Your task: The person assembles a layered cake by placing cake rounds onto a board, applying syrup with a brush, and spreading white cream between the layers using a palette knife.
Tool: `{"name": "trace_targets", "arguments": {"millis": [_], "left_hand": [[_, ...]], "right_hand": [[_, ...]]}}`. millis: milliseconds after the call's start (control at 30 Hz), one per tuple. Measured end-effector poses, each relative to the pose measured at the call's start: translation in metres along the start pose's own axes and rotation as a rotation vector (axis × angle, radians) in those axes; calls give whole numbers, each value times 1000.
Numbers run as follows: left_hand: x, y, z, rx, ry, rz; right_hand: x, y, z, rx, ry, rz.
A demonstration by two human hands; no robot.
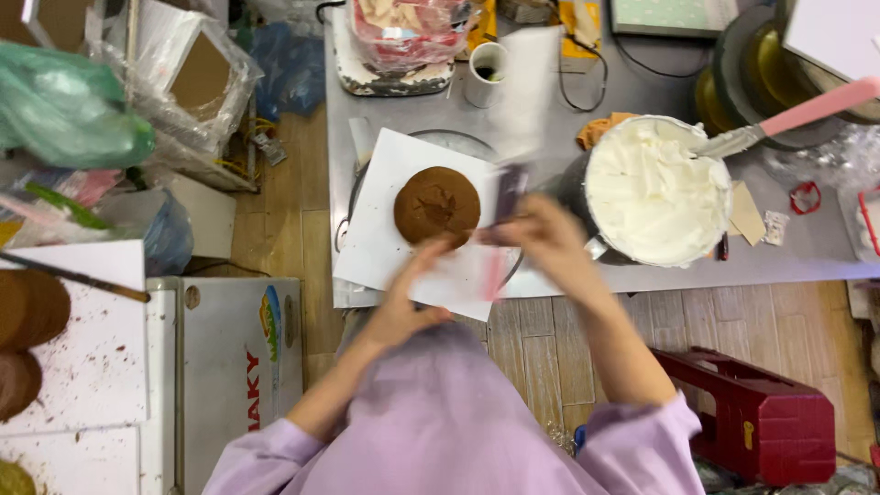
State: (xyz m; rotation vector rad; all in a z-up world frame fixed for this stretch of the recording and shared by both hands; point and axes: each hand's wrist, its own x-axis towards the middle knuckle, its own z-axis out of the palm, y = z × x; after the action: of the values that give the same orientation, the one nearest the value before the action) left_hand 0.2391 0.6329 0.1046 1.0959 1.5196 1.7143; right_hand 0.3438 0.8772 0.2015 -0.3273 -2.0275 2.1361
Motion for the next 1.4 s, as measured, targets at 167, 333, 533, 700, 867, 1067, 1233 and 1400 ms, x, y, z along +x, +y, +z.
{"name": "trace_targets", "arguments": {"millis": [167, 333, 533, 700, 867, 1067, 1233, 1400], "left_hand": [[-9, -19, 34, -552, 224, -277], [-41, -44, -15, -472, 690, -217], [-67, -58, -46, -309, 789, -196], [-69, -68, -41, -269, 776, -228], [-64, -70, -39, -280, 730, -255], [-57, -68, -45, -243, 723, -289], [-56, -77, -45, -227, 643, -144], [-56, -84, -38, -239, 634, -155]], "right_hand": [[132, 17, -51, -267, -608, 208], [245, 128, -183, -341, 349, 592], [293, 226, -213, -188, 600, 319], [307, 231, -208, -223, 510, 142], [308, 178, -213, -450, 642, 2], [281, 84, -182, -876, 348, -233], [276, 67, -172, -1170, 359, -432], [273, 69, -179, -1244, 423, -467]]}}
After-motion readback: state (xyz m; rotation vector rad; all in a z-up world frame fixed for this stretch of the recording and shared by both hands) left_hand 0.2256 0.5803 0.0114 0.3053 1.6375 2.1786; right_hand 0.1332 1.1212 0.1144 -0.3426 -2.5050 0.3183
